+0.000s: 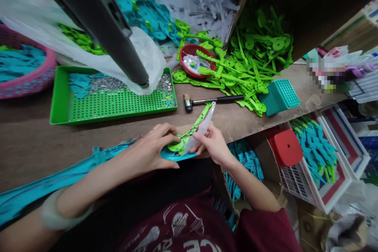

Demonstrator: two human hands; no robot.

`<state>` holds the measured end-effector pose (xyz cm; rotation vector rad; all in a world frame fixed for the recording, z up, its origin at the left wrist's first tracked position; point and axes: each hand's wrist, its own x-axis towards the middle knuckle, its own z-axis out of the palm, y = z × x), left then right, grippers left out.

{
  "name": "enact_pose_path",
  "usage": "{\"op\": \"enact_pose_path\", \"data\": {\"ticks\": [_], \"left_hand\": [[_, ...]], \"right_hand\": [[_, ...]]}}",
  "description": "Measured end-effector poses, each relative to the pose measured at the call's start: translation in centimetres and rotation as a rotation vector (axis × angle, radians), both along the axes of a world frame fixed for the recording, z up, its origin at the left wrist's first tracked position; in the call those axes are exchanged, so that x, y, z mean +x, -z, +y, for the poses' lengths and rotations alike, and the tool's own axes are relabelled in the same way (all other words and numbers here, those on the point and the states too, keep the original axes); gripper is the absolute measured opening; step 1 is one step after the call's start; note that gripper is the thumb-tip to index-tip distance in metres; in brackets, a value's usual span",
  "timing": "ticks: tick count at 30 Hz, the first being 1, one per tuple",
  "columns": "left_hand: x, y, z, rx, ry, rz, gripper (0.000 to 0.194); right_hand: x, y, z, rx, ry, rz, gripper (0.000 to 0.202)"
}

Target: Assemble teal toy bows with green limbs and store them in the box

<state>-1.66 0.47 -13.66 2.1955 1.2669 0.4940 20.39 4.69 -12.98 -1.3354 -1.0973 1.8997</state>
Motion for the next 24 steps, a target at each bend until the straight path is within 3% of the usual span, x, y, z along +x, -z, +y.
{"op": "enact_pose_path", "data": {"ticks": [6, 17, 22, 24], "left_hand": [[0.0, 0.3, -0.3, -0.009, 0.006, -0.054, 0.054], [-0.1, 1.0, -0.2, 0.058, 0.025, -0.068, 0.056], [-0.2, 1.1, -0.3, 0.086, 0.047, -0.060, 0.054], [-0.2, 1.1, -0.3, 0.083, 0.053, -0.062, 0.053]], "right_hand": [[-0.3, 1.0, 0.7, 0.024, -0.009, -0.032, 0.048], [-0.2, 1.0, 0.5, 0.035, -0.046, -0.066, 0.051], [-0.3, 1.9, 0.0, 0.089, -0.049, -0.239, 0.049], [-0.1, 2.0, -0.3, 0.241, 0.006, -0.439, 0.055]]}}
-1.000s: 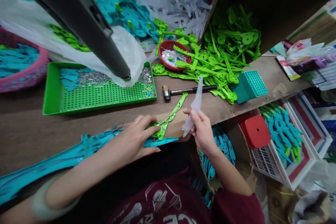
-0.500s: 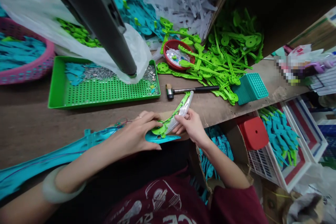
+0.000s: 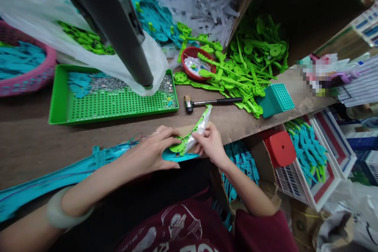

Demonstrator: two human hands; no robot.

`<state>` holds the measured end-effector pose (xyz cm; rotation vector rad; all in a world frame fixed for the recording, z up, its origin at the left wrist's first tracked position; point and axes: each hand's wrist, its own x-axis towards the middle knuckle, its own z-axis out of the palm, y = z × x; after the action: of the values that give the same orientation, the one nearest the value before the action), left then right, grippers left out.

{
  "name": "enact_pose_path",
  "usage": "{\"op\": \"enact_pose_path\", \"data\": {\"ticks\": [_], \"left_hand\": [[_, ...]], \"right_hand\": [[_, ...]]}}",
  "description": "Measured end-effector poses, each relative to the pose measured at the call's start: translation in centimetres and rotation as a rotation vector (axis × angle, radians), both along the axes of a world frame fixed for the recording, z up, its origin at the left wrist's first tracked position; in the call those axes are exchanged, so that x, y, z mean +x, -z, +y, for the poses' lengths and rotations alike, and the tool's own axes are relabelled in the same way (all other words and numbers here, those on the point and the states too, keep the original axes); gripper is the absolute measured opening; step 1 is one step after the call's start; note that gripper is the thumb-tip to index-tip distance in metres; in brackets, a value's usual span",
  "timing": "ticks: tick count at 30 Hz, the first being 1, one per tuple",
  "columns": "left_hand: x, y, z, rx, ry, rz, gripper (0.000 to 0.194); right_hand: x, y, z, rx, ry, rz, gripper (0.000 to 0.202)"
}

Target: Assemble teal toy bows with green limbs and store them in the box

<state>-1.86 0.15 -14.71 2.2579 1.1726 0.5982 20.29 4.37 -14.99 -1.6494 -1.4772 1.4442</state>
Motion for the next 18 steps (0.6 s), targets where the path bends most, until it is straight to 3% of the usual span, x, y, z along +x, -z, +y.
{"op": "enact_pose_path", "data": {"ticks": [3, 6, 10, 15, 18], "left_hand": [[-0.1, 0.0, 0.1, 0.003, 0.008, -0.006, 0.052], [-0.2, -0.1, 0.3, 0.021, 0.016, 0.001, 0.053], [-0.2, 0.6, 0.2, 0.040, -0.001, 0.008, 0.051], [-0.8, 3.0, -0.1, 0.075, -0.064, -0.061, 0.058], [-1.2, 3.9, -0.1, 0.061, -0.038, -0.084, 0.059]], "right_hand": [[0.5, -0.2, -0.3, 0.472, -0.043, -0.375, 0.068], [1.3, -0.7, 0.3, 0.760, -0.334, -0.568, 0.051], [2.2, -1.4, 2.3, 0.794, -0.579, -0.605, 0.048], [2.9, -2.2, 4.2, 0.863, -0.776, -0.634, 0.064], [3.4, -4.3, 7.4, 0.819, -0.907, -0.486, 0.069]]}}
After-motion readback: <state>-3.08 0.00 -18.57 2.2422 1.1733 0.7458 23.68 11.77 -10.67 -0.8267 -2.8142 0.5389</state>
